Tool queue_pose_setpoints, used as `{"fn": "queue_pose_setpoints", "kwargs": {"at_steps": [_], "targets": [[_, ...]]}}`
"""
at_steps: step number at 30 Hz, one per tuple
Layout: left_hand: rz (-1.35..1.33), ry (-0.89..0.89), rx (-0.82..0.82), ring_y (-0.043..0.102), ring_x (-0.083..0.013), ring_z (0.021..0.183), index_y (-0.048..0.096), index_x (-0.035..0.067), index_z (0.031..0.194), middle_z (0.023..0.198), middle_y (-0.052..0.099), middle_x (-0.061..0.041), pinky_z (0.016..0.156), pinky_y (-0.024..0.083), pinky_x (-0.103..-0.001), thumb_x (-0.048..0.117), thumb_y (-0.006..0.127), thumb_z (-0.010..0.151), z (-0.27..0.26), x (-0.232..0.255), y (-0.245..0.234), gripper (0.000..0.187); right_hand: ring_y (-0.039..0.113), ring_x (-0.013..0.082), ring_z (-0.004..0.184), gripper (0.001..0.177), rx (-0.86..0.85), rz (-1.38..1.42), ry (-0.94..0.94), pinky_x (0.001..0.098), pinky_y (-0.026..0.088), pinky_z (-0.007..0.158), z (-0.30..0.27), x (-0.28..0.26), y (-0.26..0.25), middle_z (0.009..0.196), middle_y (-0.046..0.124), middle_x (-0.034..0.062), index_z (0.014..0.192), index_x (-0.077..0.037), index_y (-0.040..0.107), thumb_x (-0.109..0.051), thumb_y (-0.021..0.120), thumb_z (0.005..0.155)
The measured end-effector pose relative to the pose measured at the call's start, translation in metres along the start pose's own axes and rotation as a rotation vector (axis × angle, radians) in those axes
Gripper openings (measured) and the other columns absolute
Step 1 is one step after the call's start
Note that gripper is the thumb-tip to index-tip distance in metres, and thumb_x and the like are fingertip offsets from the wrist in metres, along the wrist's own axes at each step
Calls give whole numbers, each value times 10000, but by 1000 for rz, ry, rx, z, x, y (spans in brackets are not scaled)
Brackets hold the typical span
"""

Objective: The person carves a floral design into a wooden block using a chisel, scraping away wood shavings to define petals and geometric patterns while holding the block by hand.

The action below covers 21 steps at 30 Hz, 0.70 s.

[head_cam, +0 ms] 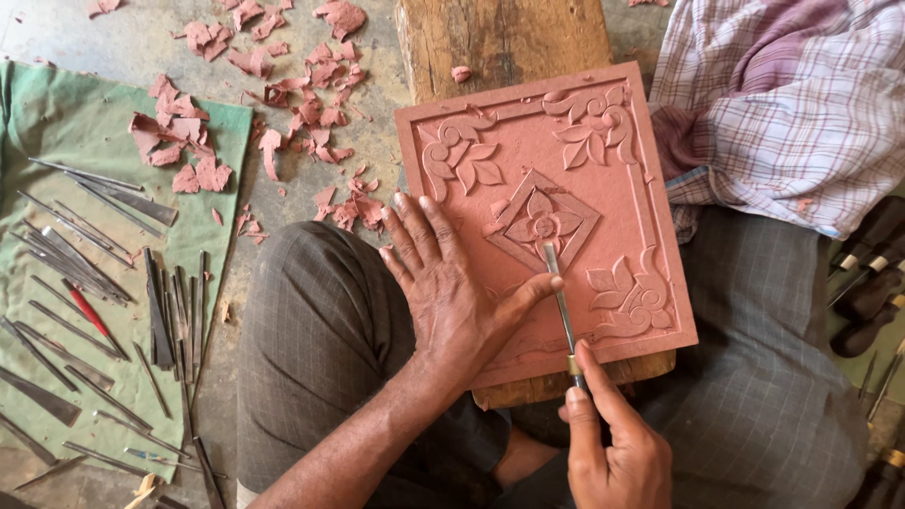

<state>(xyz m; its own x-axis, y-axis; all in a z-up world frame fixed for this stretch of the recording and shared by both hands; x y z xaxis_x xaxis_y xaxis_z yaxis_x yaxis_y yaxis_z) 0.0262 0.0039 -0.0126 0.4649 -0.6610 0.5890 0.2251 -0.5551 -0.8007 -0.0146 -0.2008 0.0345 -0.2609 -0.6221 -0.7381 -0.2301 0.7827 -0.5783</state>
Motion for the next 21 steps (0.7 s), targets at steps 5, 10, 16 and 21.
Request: {"fn": "queue_pose_setpoints", "kwargs": {"at_steps": [5, 10, 16, 21], "targets": [[-217, -11, 168, -35, -509, 1579, 47, -143, 1580, 1667, -3, -388, 1259, 54, -593, 625, 773, 823, -41, -2, -22, 1300, 582, 129, 551, 531, 172, 90, -49, 294, 498, 535, 7, -5, -18, 696, 711, 112, 1494, -138, 675, -153, 714, 965], [-406, 45, 261, 125, -489, 1568, 179, -120, 1572, 1654, 134, -369, 1242, 203, -532, 361, 796, 875, -76, 6, -18, 1048, 487, 100, 605, 272, 193, -33, -309, 299, 368, 548, 108, -45, -66, 689, 554, 6, 936, -43, 670, -296, 682, 1036], [-745, 85, 371, 349, -394, 1558, 470, -101, 1449, 1667, 280, -290, 1229, 391, -414, 88, 713, 948, -72, -5, 1, 588, 429, 160, 760, 305, -94, -50, -513, 359, 367, 684, 267, -112, -35, 834, 460, 25, 960, -91, 560, -382, 568, 1050], [-827, 96, 369, 337, -367, 1553, 513, -122, 1395, 1663, 303, -294, 1210, 388, -389, 58, 677, 953, -65, -11, -1, 504, 554, 133, 827, 284, -208, -98, -600, 351, 453, 759, 315, -126, 0, 851, 581, -23, 978, -165, 609, -428, 516, 1028]]}}
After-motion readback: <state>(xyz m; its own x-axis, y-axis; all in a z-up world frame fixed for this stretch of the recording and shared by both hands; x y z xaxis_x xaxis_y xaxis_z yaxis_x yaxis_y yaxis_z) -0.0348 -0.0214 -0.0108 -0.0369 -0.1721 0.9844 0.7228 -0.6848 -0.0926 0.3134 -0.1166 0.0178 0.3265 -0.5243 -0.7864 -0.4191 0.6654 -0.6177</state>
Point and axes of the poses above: each hand's wrist, its own z-axis towards the middle knuckle, its own y-axis out of the palm, x = y × z, the point moved 4 cm from there along z, towards the middle knuckle
